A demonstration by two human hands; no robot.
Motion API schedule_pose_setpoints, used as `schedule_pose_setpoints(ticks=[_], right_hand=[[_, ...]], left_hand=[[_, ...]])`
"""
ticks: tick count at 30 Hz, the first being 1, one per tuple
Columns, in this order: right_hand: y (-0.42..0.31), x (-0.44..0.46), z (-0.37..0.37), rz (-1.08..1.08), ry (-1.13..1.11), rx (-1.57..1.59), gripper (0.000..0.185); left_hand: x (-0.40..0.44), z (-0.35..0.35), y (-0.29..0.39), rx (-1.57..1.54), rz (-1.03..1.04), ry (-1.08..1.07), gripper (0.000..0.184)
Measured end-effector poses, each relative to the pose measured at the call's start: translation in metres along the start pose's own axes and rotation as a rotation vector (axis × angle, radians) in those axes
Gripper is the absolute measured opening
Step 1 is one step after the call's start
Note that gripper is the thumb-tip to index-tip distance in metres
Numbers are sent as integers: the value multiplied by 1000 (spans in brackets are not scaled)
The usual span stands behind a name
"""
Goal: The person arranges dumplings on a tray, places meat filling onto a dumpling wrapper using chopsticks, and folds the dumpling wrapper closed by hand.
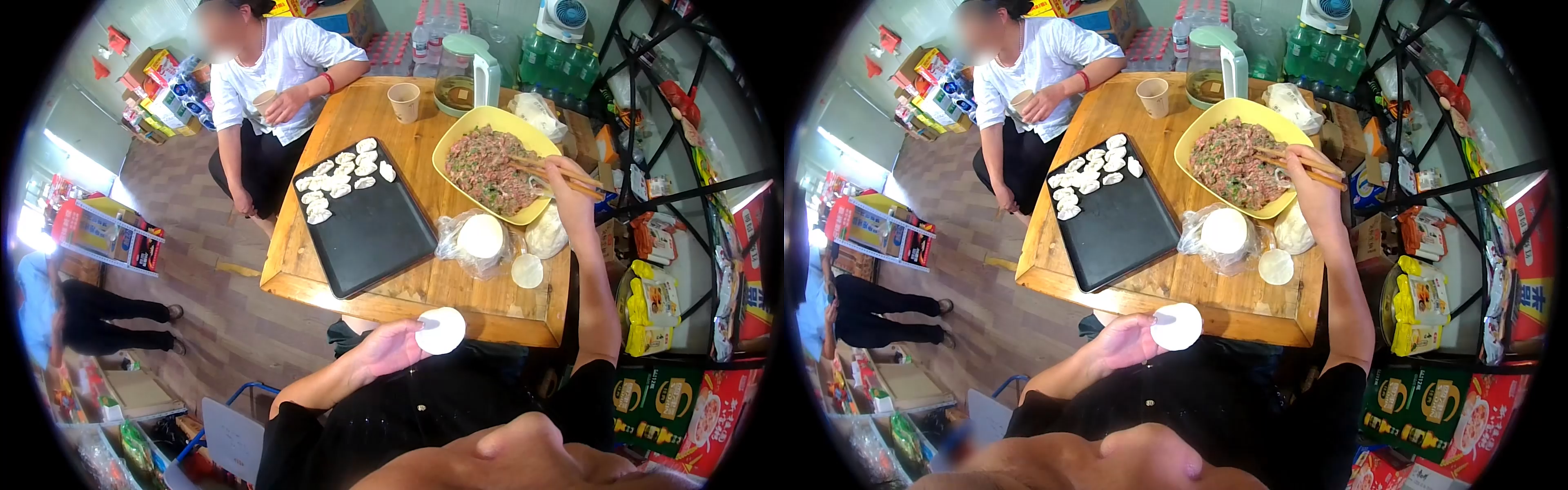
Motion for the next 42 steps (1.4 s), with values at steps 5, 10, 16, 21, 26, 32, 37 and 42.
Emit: schedule_pose_setpoints(ticks=[5, 10, 16, 21, 26, 32, 37, 42], right_hand=[[12, -4, 10, -22, 2, 47, 17], [21, -3, 15, 13, -9, 86, 17], [24, 4, 21, 185, -23, 396, 20], [30, -5, 0, 208, 93, 663, 21], [-6, -45, -19, 181, -27, 664, 19], [-24, -92, -18, 49, -224, 494, 13], [-64, -108, -5, -57, -390, 321, 6], [-87, -104, -3, -23, -443, 234, 9]], left_hand=[[1, -1, 1, 39, 16, 37, 61], [3, 3, 4, 53, 18, 19, 60], [6, 11, 13, 76, 46, 8, 60], [22, 35, 39, 39, 152, -86, 60], [58, 70, 78, 56, 219, -158, 71], [51, 82, 82, -11, 187, -221, 71], [24, 72, 70, -64, 155, -267, 73], [11, 60, 61, -104, 166, -265, 74]])
Point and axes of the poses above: each hand's wrist, its own x-axis towards the middle knuckle, its own z-axis out of the palm, y = z × x, the point moved 3 cm from there along x, towards the middle knuckle, and after that the axes turned 8 degrees about -x, right-handed, at the moved point
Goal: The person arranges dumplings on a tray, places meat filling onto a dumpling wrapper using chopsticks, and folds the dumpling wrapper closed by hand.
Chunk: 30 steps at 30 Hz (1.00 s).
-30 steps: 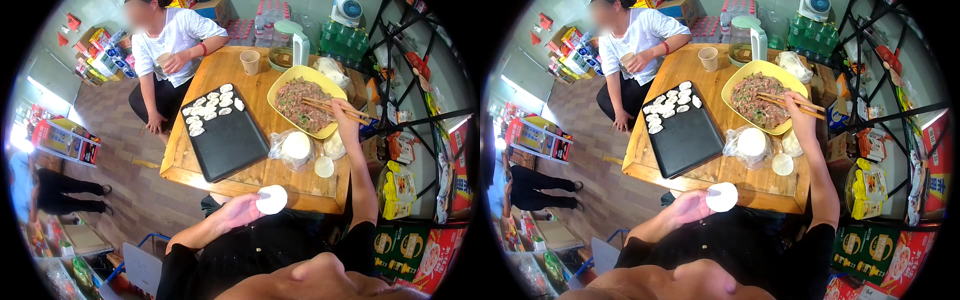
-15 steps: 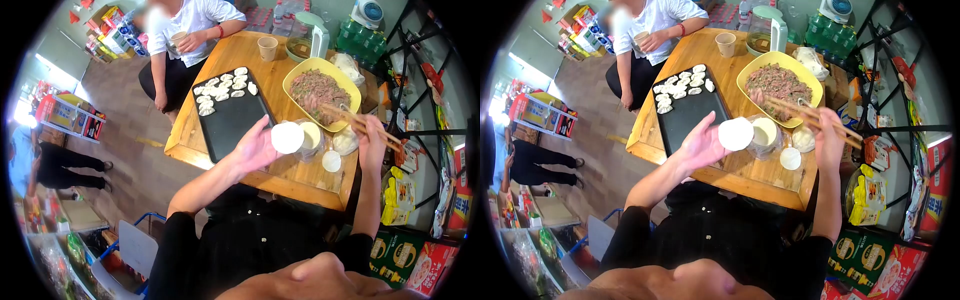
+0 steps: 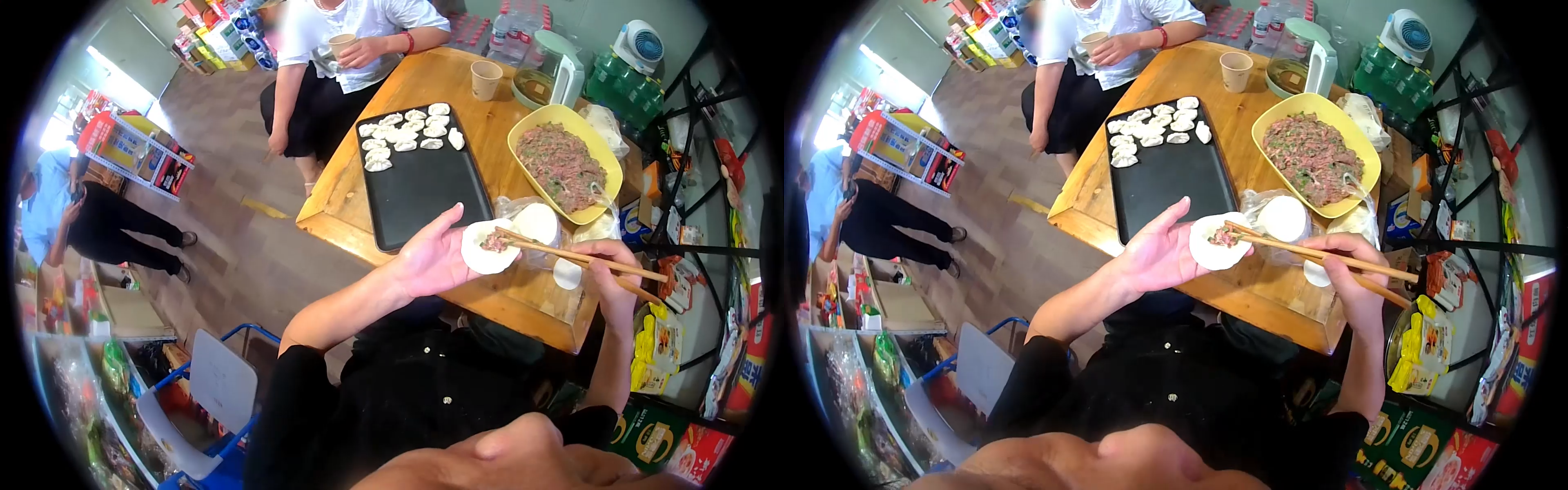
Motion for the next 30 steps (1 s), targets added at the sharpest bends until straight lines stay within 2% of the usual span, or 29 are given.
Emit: schedule_pose_setpoints(ticks=[4, 6, 7, 9, 10, 12, 18, 23, 25, 30], right_hand=[[-13, 6, 5, -34, -42, 42, 12], [-29, 13, 10, -216, -154, -143, 21], [-28, 14, 13, -216, -158, -147, 21], [-23, 15, 17, -271, -130, 21, 38], [-24, 16, 18, -272, -132, 18, 38], [-26, 19, 20, -279, -138, 6, 50], [-29, 23, 18, -170, -66, -58, 51], [-28, 27, 16, -182, -52, -39, 33], [-33, 26, 22, -257, -80, 5, 25], [-50, 25, 33, -243, -89, -74, 27]], left_hand=[[-9, -3, 1, 85, 16, -10, 71], [-13, -2, 2, 99, 23, -15, 71], [-15, -1, 2, 117, 25, -16, 71], [-19, 2, 1, 120, 25, -17, 71], [-21, 2, 0, 124, 21, -11, 71], [-23, 0, 1, 111, 13, -46, 71], [-26, -6, -1, -1, -2, -108, 71], [-24, -7, -3, -7, 21, -105, 69], [-23, -6, -2, 2, 20, -119, 69], [-22, -7, 4, -28, 32, -116, 67]])
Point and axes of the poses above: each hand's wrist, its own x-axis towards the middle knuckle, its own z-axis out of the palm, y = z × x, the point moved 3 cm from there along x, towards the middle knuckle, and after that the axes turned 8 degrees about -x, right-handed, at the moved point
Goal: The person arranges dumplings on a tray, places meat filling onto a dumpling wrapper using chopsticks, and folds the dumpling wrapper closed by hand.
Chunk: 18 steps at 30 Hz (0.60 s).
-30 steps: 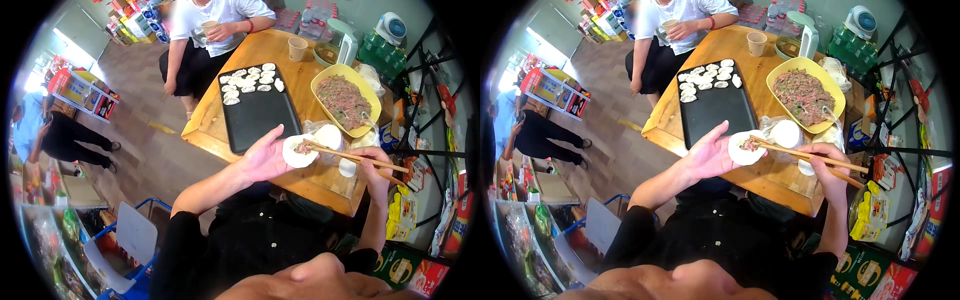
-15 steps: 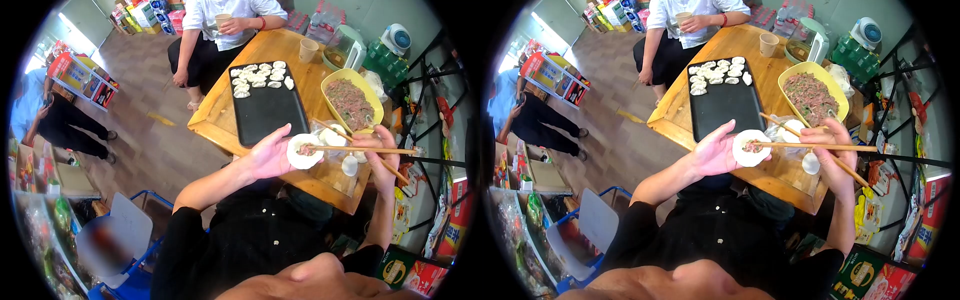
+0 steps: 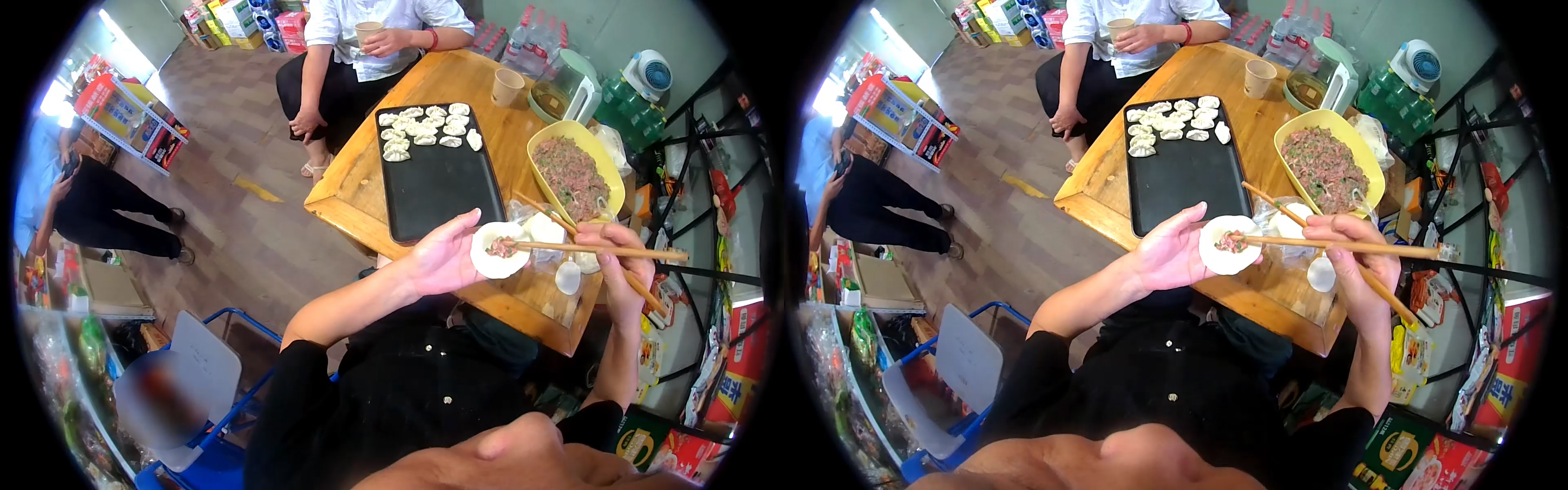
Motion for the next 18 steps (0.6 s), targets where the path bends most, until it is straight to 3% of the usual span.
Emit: schedule_pose_setpoints(ticks=[2, 7, 9, 18], right_hand=[[-6, -1, 1, 16, -46, -108, 32], [-19, 8, 11, 89, -62, -101, 21], [-23, 12, 13, 2, -78, -164, 17], [-24, 15, 21, -10, -111, -160, 15]], left_hand=[[-2, -2, 1, 8, -13, -14, 55], [-2, -8, 0, 89, 11, 19, 54], [-2, -9, 1, 92, 12, 28, 52], [-3, -23, -2, 76, 19, 54, 48]])
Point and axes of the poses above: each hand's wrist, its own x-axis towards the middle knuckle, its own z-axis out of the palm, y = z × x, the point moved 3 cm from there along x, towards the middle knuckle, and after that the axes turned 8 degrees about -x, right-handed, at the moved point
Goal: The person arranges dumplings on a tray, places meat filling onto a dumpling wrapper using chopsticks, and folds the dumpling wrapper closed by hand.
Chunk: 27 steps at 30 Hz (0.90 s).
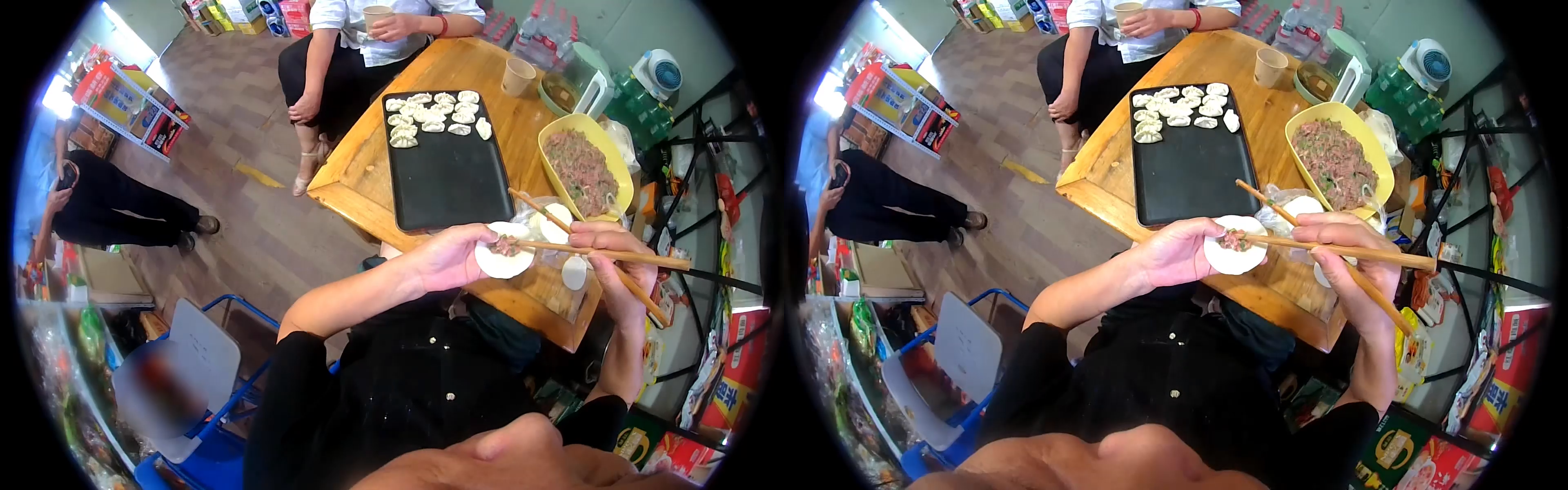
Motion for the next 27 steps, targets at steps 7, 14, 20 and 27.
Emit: schedule_pose_setpoints(ticks=[7, 14, 20, 27], right_hand=[[6, -5, 2, 8, 19, 57, 16], [11, -3, 14, 68, 13, 130, 16], [15, 0, 14, 66, 41, 190, 14], [24, -4, 2, 106, 168, 286, 5]], left_hand=[[-1, 5, -1, -35, -28, -31, 49], [2, -16, 0, -2, -9, -13, 49], [0, -20, 0, 12, -37, -39, 49], [-10, 6, 0, 50, -32, 4, 55]])
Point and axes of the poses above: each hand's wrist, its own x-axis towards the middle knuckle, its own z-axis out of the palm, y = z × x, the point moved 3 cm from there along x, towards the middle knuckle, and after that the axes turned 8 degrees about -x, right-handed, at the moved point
